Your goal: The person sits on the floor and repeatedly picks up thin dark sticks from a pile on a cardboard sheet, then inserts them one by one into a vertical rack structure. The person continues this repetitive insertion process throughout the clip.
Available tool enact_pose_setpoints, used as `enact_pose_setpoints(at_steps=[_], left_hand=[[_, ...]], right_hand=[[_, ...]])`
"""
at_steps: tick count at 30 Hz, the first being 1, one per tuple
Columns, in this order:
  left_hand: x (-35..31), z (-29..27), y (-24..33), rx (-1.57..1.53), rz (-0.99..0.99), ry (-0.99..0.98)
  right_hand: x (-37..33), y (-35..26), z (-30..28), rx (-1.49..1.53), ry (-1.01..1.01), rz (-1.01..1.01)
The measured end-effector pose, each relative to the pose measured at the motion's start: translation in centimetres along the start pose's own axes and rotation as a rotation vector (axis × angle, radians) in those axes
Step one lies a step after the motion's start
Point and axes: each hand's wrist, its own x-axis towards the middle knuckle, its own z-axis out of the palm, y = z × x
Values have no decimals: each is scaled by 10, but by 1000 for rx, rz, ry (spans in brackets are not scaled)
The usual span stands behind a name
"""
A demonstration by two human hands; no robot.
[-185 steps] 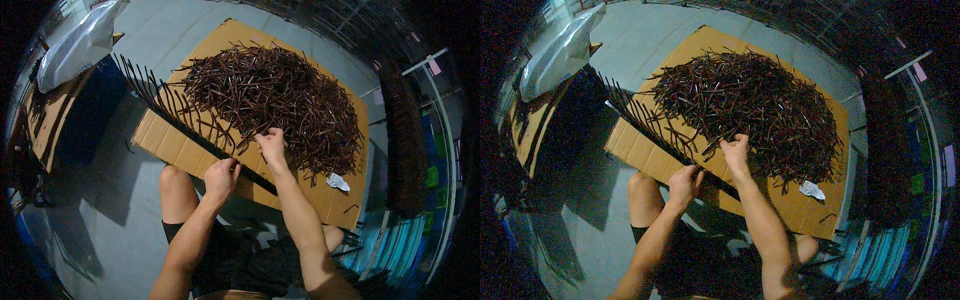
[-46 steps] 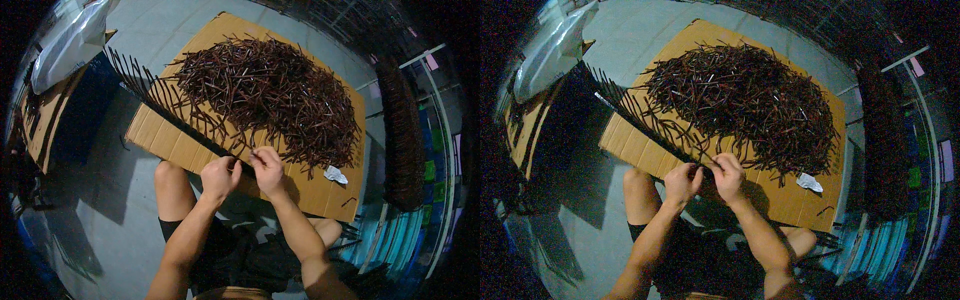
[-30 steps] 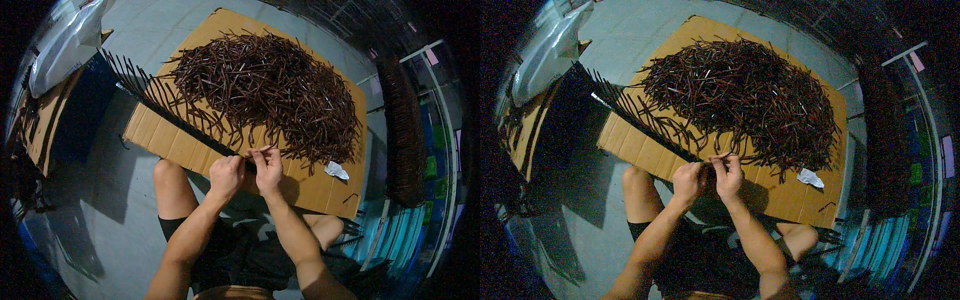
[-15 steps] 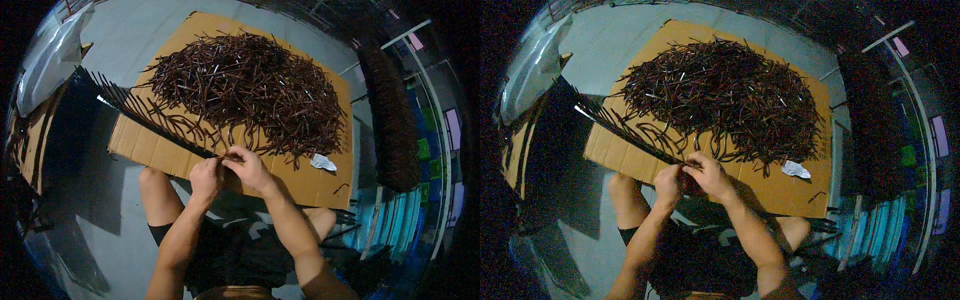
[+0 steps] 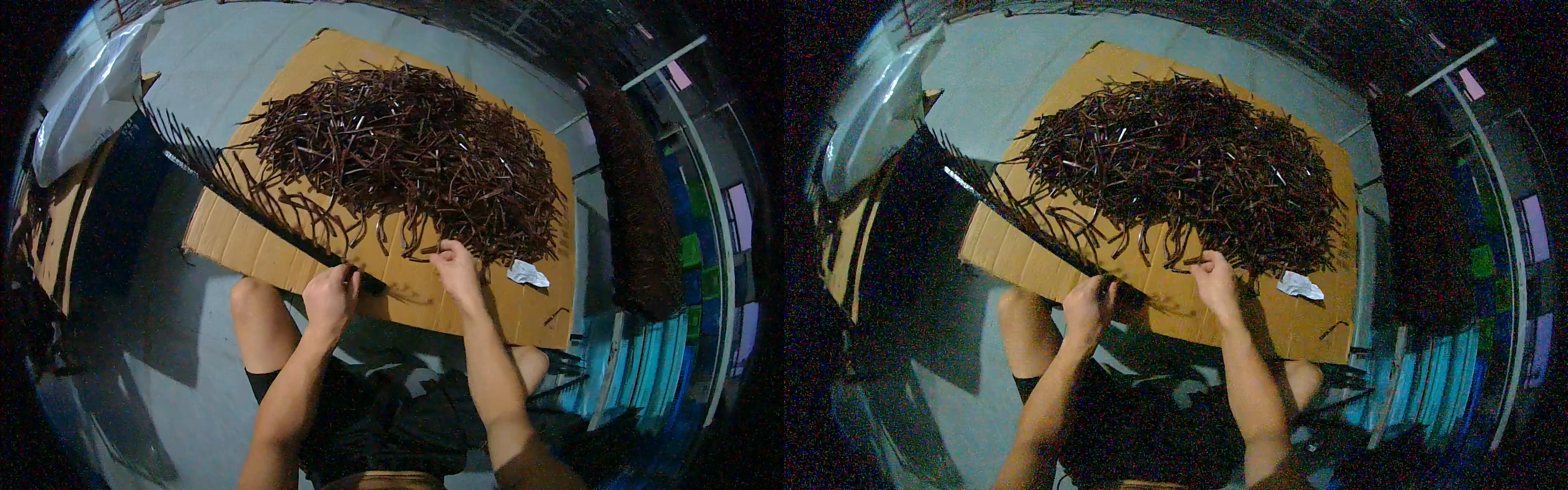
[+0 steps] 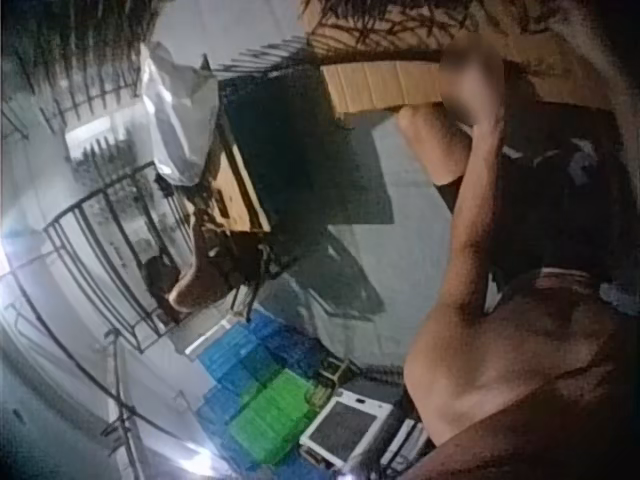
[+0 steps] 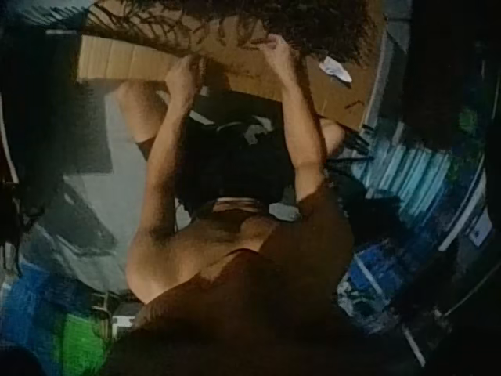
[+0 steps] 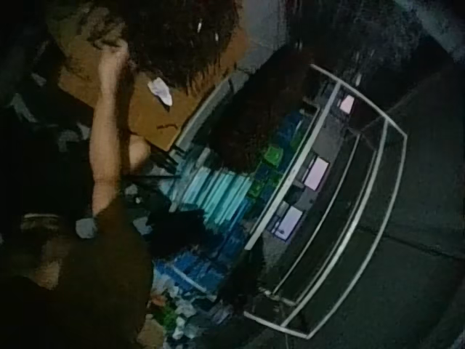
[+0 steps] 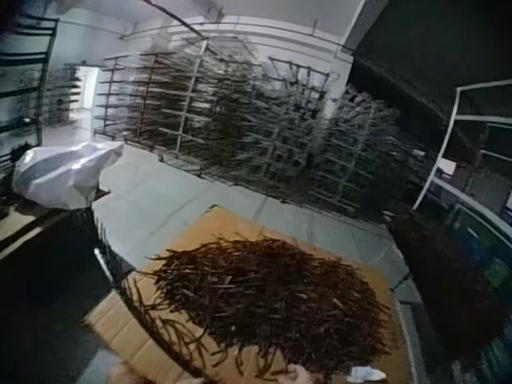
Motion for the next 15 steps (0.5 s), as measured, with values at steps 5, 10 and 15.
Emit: enact_pose_setpoints(at_steps=[5, 10, 15], left_hand=[[1, 0, 0, -95, -14, -2], [2, -1, -1, -78, 0, -5], [3, 0, 2, -104, -36, -26]], right_hand=[[-32, -31, 24, 457, -186, 185], [-20, -31, 32, -99, -55, -189], [13, -33, 23, -619, -119, -768]])
